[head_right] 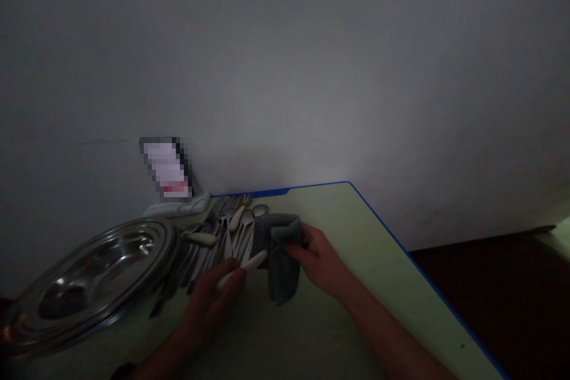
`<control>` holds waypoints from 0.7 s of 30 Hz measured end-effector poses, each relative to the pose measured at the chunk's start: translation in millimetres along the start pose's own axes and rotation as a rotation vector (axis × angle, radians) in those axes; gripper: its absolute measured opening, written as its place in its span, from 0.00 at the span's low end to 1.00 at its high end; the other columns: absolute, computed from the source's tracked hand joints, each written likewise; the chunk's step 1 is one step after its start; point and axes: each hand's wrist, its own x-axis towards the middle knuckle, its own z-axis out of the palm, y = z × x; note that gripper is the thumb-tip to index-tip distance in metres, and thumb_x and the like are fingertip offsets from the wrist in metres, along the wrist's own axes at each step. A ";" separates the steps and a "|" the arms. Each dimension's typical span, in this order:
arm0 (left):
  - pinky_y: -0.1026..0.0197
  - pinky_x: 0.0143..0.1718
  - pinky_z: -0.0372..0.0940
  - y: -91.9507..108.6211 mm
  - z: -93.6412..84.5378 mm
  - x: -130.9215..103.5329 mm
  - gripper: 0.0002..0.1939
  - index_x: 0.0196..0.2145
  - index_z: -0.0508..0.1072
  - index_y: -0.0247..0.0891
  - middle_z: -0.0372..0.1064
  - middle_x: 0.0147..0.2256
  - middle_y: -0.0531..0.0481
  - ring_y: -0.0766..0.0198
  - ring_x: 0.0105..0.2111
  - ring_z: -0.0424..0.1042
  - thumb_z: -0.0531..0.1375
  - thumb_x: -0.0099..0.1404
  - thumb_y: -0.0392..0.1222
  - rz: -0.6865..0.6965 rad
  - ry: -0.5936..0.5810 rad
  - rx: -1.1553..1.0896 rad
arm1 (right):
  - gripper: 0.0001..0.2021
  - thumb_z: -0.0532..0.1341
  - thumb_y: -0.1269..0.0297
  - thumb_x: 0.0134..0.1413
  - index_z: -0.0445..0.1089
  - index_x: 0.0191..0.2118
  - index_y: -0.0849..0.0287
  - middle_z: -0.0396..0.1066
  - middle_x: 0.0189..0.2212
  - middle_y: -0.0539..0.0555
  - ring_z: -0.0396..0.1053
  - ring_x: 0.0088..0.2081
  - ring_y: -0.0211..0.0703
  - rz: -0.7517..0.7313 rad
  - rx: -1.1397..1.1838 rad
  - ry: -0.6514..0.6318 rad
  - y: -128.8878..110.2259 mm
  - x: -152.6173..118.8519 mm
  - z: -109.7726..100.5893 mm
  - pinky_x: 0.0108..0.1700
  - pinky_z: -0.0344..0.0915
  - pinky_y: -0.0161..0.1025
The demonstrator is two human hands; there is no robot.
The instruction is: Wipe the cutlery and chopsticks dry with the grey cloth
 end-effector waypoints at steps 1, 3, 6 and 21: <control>0.69 0.19 0.55 0.5 -0.4 0.7 0.13 0.23 0.62 0.38 0.58 0.17 0.57 0.69 0.18 0.61 0.50 0.62 0.45 0.004 0.025 -0.023 | 0.08 0.62 0.67 0.47 0.70 0.36 0.57 0.73 0.32 0.50 0.69 0.35 0.40 -0.027 -0.065 -0.006 -3.7 -0.9 -0.9 0.40 0.64 0.38; 0.69 0.21 0.58 1.0 -1.2 2.0 0.07 0.28 0.63 0.38 0.63 0.21 0.56 0.68 0.20 0.64 0.52 0.61 0.43 0.015 0.095 -0.052 | 0.07 0.60 0.68 0.48 0.69 0.36 0.57 0.72 0.32 0.51 0.68 0.35 0.40 -0.074 -0.210 0.009 -8.3 -2.7 -1.1 0.40 0.64 0.37; 0.71 0.18 0.57 0.7 -1.7 2.5 0.05 0.30 0.61 0.40 0.63 0.20 0.58 0.70 0.18 0.63 0.54 0.59 0.42 0.026 0.157 -0.039 | 0.10 0.59 0.72 0.47 0.69 0.38 0.57 0.72 0.31 0.50 0.68 0.35 0.40 -0.132 -0.445 0.006 -8.7 -3.4 -3.3 0.38 0.63 0.36; 0.67 0.23 0.60 7.0 -3.3 -0.7 0.14 0.30 0.71 0.37 0.70 0.21 0.52 0.66 0.21 0.69 0.48 0.64 0.43 0.078 -0.053 0.024 | 0.21 0.58 0.44 0.46 0.73 0.30 0.59 0.72 0.23 0.51 0.66 0.25 0.40 0.107 0.114 0.313 -1.0 -6.0 11.3 0.28 0.61 0.35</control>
